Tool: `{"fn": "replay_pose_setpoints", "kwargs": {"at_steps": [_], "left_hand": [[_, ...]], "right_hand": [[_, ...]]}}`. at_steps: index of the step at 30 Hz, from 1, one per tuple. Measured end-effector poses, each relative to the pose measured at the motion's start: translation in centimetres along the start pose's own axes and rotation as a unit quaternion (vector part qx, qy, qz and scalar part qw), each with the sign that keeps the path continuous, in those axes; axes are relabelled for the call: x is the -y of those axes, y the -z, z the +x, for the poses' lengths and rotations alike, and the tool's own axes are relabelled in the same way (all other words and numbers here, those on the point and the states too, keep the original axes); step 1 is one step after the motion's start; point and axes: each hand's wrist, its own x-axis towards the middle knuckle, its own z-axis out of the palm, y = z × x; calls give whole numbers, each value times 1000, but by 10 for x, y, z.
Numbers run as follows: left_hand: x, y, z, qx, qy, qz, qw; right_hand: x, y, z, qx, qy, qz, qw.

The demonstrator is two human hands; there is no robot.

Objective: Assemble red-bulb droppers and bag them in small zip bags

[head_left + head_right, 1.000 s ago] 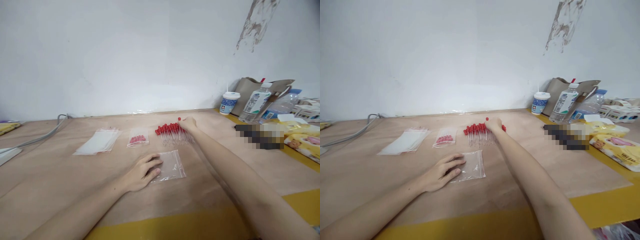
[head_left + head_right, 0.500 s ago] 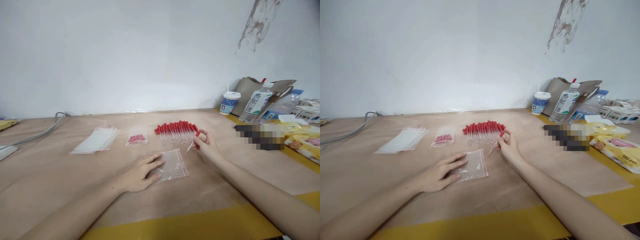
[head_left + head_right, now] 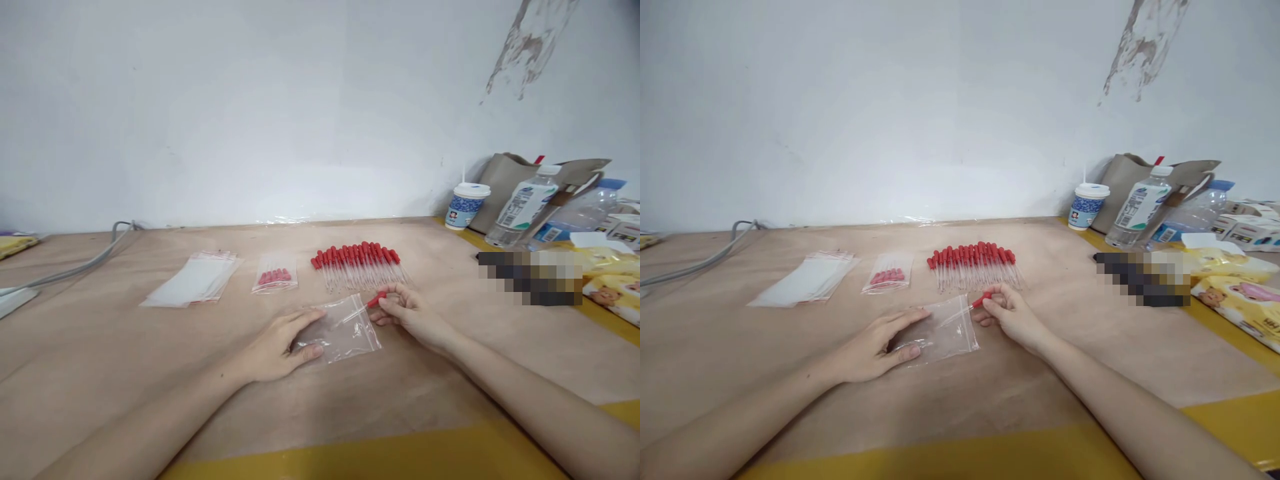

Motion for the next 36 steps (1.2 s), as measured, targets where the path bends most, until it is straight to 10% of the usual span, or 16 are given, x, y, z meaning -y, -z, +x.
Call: {"fn": "replay_pose_setpoints", "kwargs": {"at_steps": [7,12,24,36], "left_hand": [[-1,0,1,-2,-14,1,1000],[1,-1,4,5,-23,1,1000],[9,13,1,41,-31,-35,998],[10,9,2,28,-41,-40,998]], "right_hand": [[6,12,0,152,96,-100,979],[3,5,2,238,34,-94,966],[3,12,6,221,18,-202,954],[11,-1,1,282,171,-294,897]]}}
